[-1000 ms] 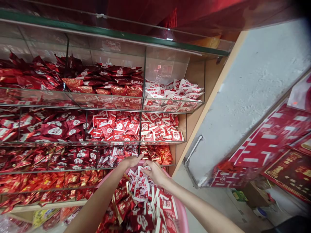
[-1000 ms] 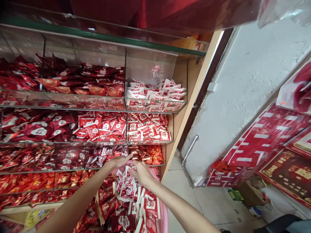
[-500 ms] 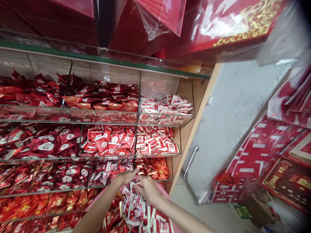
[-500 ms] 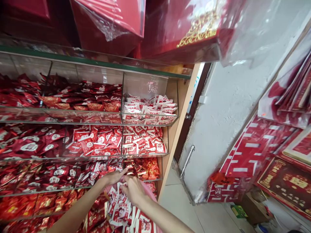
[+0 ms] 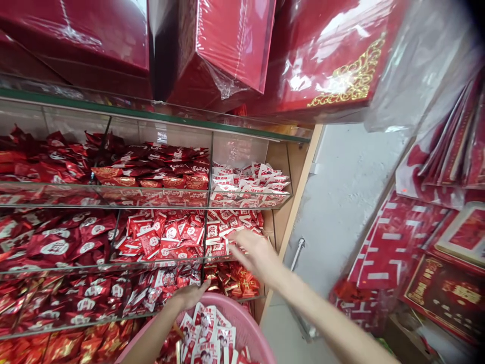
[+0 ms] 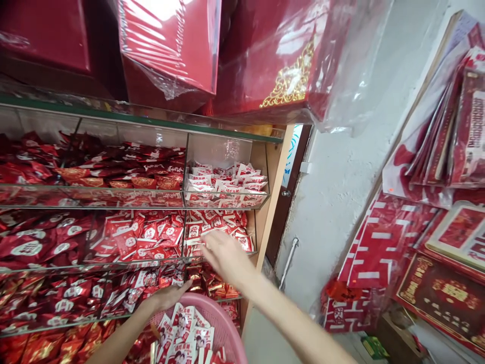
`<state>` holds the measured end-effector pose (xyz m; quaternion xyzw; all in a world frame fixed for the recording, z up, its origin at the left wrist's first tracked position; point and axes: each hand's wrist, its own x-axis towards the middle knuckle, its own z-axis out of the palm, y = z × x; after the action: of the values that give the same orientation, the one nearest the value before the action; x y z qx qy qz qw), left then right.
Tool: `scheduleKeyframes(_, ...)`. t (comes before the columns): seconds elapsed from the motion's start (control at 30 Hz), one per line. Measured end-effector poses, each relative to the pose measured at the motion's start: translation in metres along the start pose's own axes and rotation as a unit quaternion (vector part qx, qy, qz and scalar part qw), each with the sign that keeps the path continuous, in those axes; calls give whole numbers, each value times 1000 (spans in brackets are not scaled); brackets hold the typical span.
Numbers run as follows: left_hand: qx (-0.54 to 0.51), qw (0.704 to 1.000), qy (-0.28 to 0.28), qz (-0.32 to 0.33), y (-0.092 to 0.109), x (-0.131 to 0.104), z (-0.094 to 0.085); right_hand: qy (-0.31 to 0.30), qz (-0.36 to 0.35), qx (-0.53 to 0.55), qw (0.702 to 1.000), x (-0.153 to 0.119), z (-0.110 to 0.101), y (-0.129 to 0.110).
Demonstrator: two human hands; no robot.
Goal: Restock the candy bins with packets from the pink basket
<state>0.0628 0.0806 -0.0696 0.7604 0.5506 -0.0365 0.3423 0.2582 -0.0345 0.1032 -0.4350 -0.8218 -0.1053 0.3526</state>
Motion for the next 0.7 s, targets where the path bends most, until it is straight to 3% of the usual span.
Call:
scheduleKeyframes(0.1, -17, 1000, 0, 4, 0, -2, -1, 83, -17, -26, 996, 44, -67, 11)
scheduleKeyframes(0.17, -22, 1000, 1, 5, 2, -5, -2, 86, 6, -75, 994, 69, -100, 20)
scheduleKeyframes(0.23, -17, 1000, -3, 1, 4, -8, -3, 54, 22, -123, 991, 87, -119, 29)
scheduleKeyframes(0.33, -7, 1000, -4, 5, 6, -10, -4, -27, 33, -162, 986, 103, -127, 43)
scheduleKeyframes(0.47, -9, 1000, -4, 12, 3, -6, -3, -99, 38, -187, 977, 111, -123, 54)
scheduleKeyframes(0.7, -6, 1000, 1, 7, -6, 4, 0, -102, 10, -230, 968, 114, -116, 52)
